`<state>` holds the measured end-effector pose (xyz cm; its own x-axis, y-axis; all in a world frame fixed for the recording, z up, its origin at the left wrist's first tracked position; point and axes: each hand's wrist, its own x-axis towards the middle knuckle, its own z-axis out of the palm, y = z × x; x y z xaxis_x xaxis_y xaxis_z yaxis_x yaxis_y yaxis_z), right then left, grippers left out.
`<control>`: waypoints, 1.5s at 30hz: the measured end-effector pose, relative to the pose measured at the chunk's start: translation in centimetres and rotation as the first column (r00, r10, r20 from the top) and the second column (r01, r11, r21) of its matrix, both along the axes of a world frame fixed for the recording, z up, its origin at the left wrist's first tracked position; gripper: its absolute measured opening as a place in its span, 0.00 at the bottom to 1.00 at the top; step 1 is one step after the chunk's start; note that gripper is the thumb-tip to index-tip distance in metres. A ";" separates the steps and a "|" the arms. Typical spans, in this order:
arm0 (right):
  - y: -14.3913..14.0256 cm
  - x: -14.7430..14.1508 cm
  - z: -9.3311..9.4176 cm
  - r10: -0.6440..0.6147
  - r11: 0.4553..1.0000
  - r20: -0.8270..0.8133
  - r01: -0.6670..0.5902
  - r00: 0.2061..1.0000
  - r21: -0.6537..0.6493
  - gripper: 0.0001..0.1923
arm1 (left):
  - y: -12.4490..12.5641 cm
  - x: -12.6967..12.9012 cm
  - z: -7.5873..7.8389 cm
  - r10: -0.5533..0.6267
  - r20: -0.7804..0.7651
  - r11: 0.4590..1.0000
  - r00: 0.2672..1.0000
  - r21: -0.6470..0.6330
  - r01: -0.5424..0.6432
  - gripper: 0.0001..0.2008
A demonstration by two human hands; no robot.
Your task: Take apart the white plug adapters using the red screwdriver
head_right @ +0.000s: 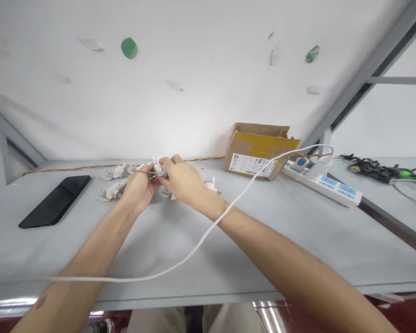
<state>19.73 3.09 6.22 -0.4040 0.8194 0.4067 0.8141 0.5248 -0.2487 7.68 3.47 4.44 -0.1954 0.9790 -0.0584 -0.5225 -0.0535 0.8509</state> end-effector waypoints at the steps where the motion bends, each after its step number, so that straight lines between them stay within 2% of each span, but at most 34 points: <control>1: -0.1 0.0 0.0 -0.004 1.000 0.008 0.004 1.000 -0.004 0.19 | 0.0 0.0 -0.1 0.001 -0.006 1.000 1.000 0.006 0.000 0.06; 9: 0.0 -0.1 0.0 -0.014 1.000 0.026 0.014 1.000 0.003 0.19 | 0.3 -0.1 -0.5 0.005 -0.027 1.000 1.000 0.006 -0.005 0.05; 15: 0.0 -0.1 -0.1 -0.009 1.000 0.028 0.008 1.000 0.016 0.18 | -0.1 0.0 -0.3 -0.008 -0.053 1.000 0.999 0.013 0.009 0.06; 19: 0.1 0.0 -0.2 -0.005 1.000 -0.005 0.005 1.000 0.011 0.18 | -0.7 0.1 0.1 -0.112 -0.133 0.989 0.985 0.082 0.124 0.04; 22: 0.2 0.3 -0.3 -0.002 1.000 -0.043 0.002 0.999 -0.008 0.17 | -1.0 0.2 0.2 -0.152 -0.232 0.978 0.961 0.101 0.180 0.10; 27: 0.4 1.5 -1.2 0.120 0.992 -0.177 -0.113 0.977 0.051 0.20 | -1.0 0.2 -0.3 -0.092 -0.389 0.971 0.917 0.171 0.170 0.16; 30: 0.5 2.3 -2.1 0.157 0.984 -0.231 -0.134 0.960 0.114 0.18 | -1.0 0.3 -0.6 -0.075 -0.453 0.963 0.888 0.197 0.182 0.19; 34: 0.3 2.9 -3.0 0.148 0.979 -0.250 -0.106 0.957 0.174 0.16 | -1.1 0.5 -0.9 -0.044 -0.564 0.952 0.825 0.226 0.205 0.21; 40: -0.5 3.4 -3.5 0.116 0.976 -0.250 -0.064 0.961 0.208 0.17 | -1.3 0.9 -1.0 -0.024 -0.645 0.939 0.764 0.248 0.239 0.20; 45: -1.0 3.8 -3.8 0.076 0.980 -0.274 -0.021 0.959 0.198 0.16 | -1.2 1.2 -1.5 -0.015 -0.652 0.929 0.758 0.272 0.253 0.21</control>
<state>23.50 2.10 2.38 -0.2895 0.6972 0.6559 0.6985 0.6223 -0.3533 8.93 2.23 2.98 0.0640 0.9338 0.3520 0.1024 -0.3570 0.9285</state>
